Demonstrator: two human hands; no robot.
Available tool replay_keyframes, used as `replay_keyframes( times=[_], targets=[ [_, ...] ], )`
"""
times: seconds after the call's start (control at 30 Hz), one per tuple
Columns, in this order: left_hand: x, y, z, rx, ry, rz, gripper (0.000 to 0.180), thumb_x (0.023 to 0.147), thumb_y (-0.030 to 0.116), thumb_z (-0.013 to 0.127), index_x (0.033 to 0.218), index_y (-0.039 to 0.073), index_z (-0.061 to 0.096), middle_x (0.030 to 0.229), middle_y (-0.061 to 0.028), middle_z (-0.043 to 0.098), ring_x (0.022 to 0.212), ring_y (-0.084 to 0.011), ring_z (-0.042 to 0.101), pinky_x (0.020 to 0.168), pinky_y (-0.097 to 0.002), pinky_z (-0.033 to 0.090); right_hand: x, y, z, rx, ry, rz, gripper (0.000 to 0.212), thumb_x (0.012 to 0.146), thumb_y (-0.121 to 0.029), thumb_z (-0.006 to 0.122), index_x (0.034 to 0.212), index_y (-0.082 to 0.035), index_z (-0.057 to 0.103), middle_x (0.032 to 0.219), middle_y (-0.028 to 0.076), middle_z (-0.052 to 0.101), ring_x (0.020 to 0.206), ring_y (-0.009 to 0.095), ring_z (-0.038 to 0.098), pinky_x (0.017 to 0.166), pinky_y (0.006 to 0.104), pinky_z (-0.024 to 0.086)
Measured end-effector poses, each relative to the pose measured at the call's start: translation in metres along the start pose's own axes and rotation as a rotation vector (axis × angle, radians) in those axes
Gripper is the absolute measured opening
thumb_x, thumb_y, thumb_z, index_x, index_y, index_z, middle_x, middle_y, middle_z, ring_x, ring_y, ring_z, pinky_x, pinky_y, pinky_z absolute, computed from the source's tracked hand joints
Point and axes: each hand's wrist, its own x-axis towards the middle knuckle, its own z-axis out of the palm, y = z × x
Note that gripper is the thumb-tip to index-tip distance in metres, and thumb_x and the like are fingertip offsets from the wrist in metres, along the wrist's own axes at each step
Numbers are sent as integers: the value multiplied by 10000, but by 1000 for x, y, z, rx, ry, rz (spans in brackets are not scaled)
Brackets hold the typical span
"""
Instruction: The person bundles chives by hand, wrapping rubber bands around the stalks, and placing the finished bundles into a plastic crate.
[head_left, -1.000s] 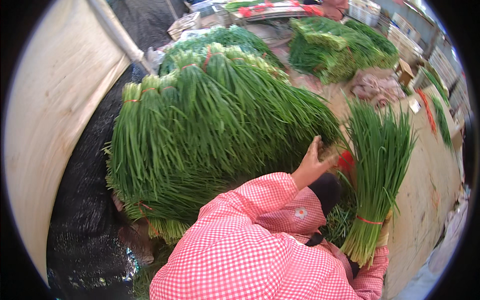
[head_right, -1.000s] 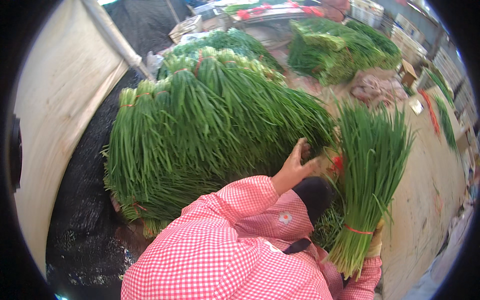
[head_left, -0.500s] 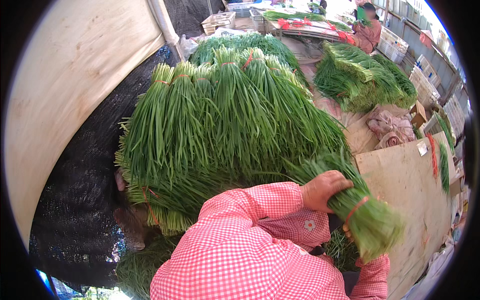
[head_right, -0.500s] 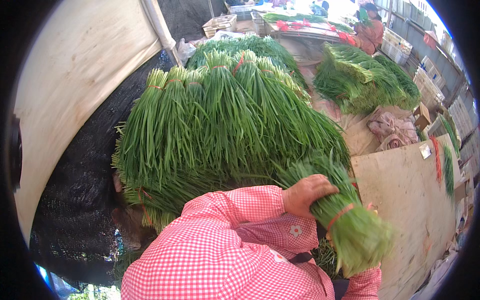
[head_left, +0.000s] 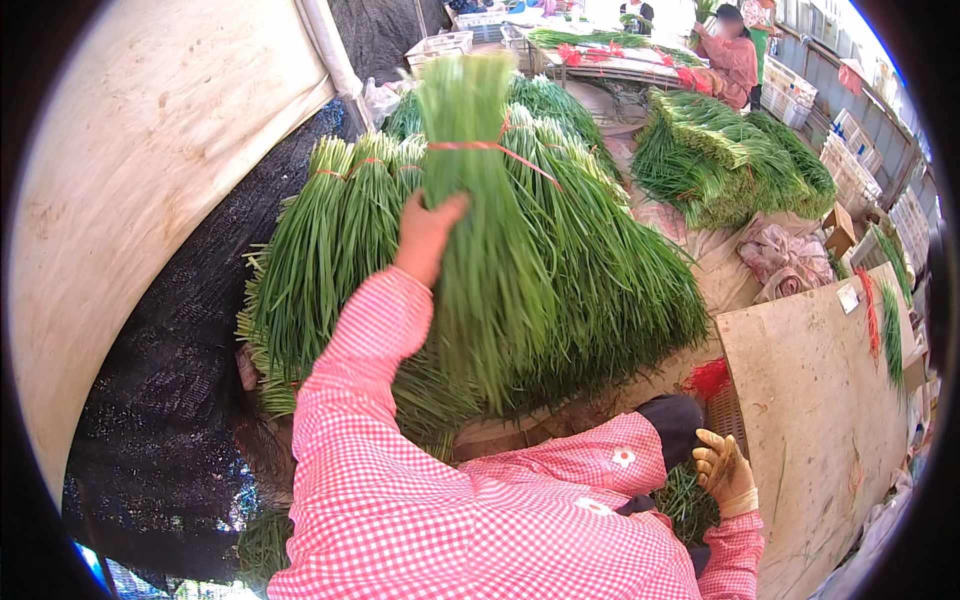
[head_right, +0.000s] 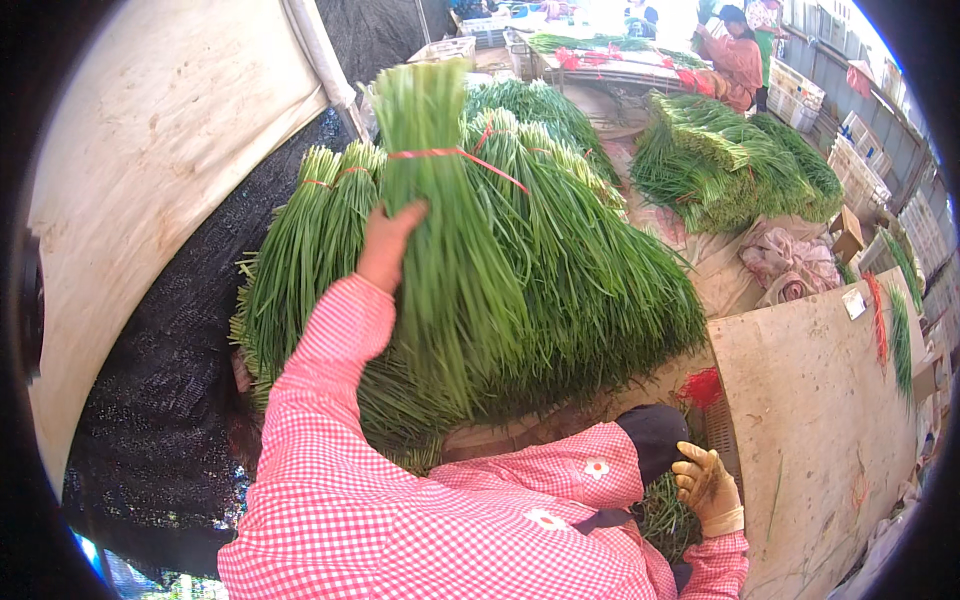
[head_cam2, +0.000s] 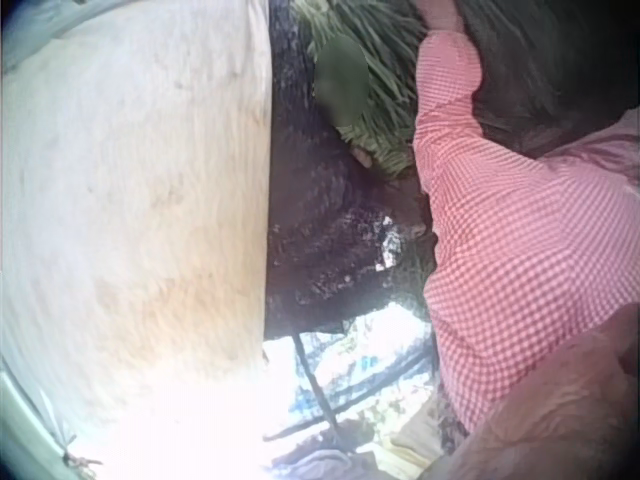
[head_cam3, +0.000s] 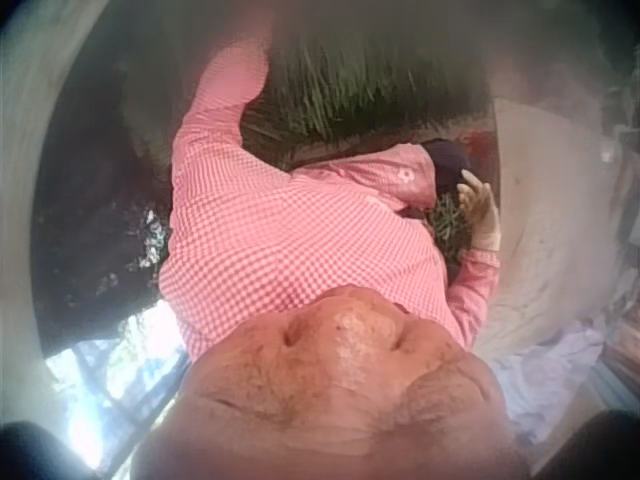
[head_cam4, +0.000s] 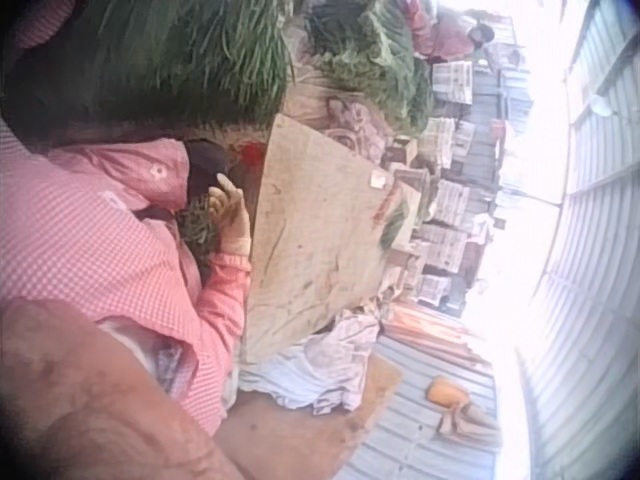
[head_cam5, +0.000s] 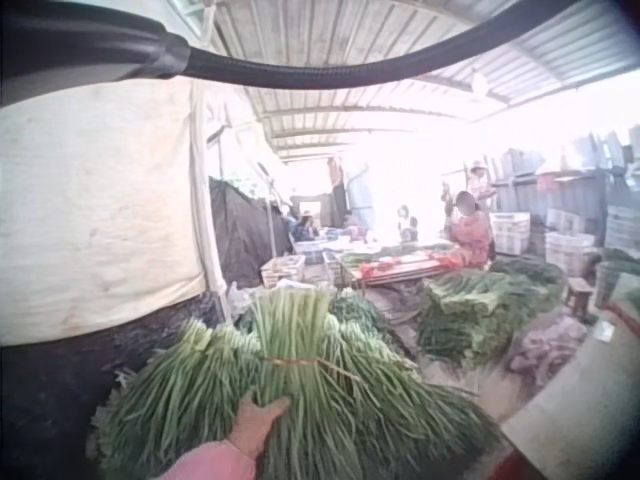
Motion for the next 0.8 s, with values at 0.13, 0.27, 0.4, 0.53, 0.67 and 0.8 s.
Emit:
replay_keyframes(
  times=[0.13, 0.27, 0.4, 0.53, 0.67, 0.8],
  targets=[
    [106, -70, -78, 581, 183, 218, 688, 720, 276, 723, 1263, 5, 400, 1205, -207, 485, 981, -302, 555, 827, -388, 466, 7, 17, -25, 64, 107, -23, 463, 944, -382, 407, 1220, -17, 482, 1011, 171, 638, 818, 237, 654, 633, 352, 551],
    [124, -140, -92, 1384, 248, 410, 719, 729, 337, 685, 1356, 207, 357, 1332, -239, 335, 1080, -439, 462, 876, -485, 424, 11, 35, -48, 134, 229, -105, 394, 916, -378, 478, 1130, -57, 559, 894, 95, 661, 726, 202, 643, 582, 322, 539],
    [122, -127, -74, 1455, 185, 414, 616, 727, 318, 672, 1284, 183, 446, 1167, -210, 450, 1003, -387, 513, 823, -457, 445, 11, 47, -33, 179, 490, -281, 375, 911, -337, 502, 1154, -57, 556, 958, 38, 642, 841, 153, 610, 690, 256, 489],
    [144, -144, -114, 1492, 95, 443, 542, 778, 338, 617, 1266, 181, 443, 1083, -238, 492, 953, -414, 526, 813, -495, 445, -4, 50, -71, 81, 634, -215, 349, 896, -317, 537, 1135, -64, 568, 864, -6, 633, 673, 93, 591, 571, 221, 449],
    [163, -120, -126, 1627, 137, 566, 546, 784, 411, 599, 1256, 166, 479, 1034, -258, 521, 933, -412, 532, 829, -477, 439, -22, 90, -124, 127, 783, -187, 321, 882, -284, 555, 1115, -64, 573, 847, 11, 625, 662, 100, 583, 580, 244, 472],
    [45, -57, -16, 1242, 47, 1013, 411, 842, 163, 577, 1204, -11, 495, 1220, -211, 483, 1144, -351, 435, 966, -437, 329, -24, 108, -124, 133, 875, -105, 263, 881, -238, 537, 1069, -62, 591, 876, 21, 618, 677, 114, 568, 591, 254, 465]
  ],
)
